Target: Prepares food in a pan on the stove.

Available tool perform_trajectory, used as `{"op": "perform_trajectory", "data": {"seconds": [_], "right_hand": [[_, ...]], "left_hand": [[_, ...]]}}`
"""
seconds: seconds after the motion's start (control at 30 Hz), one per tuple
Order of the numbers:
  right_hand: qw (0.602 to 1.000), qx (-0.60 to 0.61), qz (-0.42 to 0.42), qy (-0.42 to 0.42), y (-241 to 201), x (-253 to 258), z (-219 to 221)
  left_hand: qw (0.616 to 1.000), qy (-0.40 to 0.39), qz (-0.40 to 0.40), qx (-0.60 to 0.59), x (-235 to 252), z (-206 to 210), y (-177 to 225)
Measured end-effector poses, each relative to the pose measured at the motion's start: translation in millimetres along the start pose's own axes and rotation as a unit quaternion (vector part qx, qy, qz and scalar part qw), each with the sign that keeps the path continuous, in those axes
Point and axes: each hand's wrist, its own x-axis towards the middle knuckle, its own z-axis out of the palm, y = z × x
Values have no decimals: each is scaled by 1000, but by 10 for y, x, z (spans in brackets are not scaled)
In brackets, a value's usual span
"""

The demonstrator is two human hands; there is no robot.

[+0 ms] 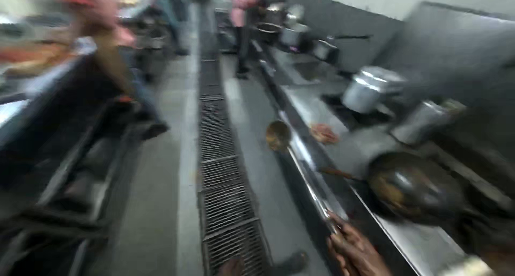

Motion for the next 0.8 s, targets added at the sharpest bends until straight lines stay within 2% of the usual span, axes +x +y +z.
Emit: {"op": "perform_trajectory", "data": {"seconds": [0.03, 0.1, 0.27, 0.33, 0.37, 0.4, 0.47, 0.53, 0.67, 0.8], "right_hand": [[999, 10, -9, 29, -57, -111, -176], [996, 27, -41, 77, -117, -322, -565], [970, 33, -111, 213, -237, -868, -1452], [953, 37, -131, 270, -223, -1004, -1762], [945, 40, -145, 290, -192, -1045, -1903], [937, 47, -160, 307, -141, -1079, -2019], [919, 64, -178, 345, 2, -1146, -2175], [898, 86, -180, 392, 155, -1214, -2282], [864, 137, -162, 456, 456, -1267, -2363], [846, 157, -166, 482, 532, -1162, -2519]], "left_hand": [[1000, -3, 23, -11, 275, 51, 231], [998, 14, 68, 2, 683, 208, 1029], [954, 60, 274, 109, 1535, 768, 3114], [935, 25, 295, 196, 1884, 975, 3732], [928, -20, 270, 255, 2000, 1067, 4000], [915, -71, 228, 324, 2099, 1170, 4191], [866, -177, 151, 442, 2248, 1385, 4289], [842, -242, 131, 464, 2185, 1595, 4230], [864, -262, 126, 411, 2031, 1928, 4197], [854, -253, 126, 437, 1907, 2484, 4732]]}}
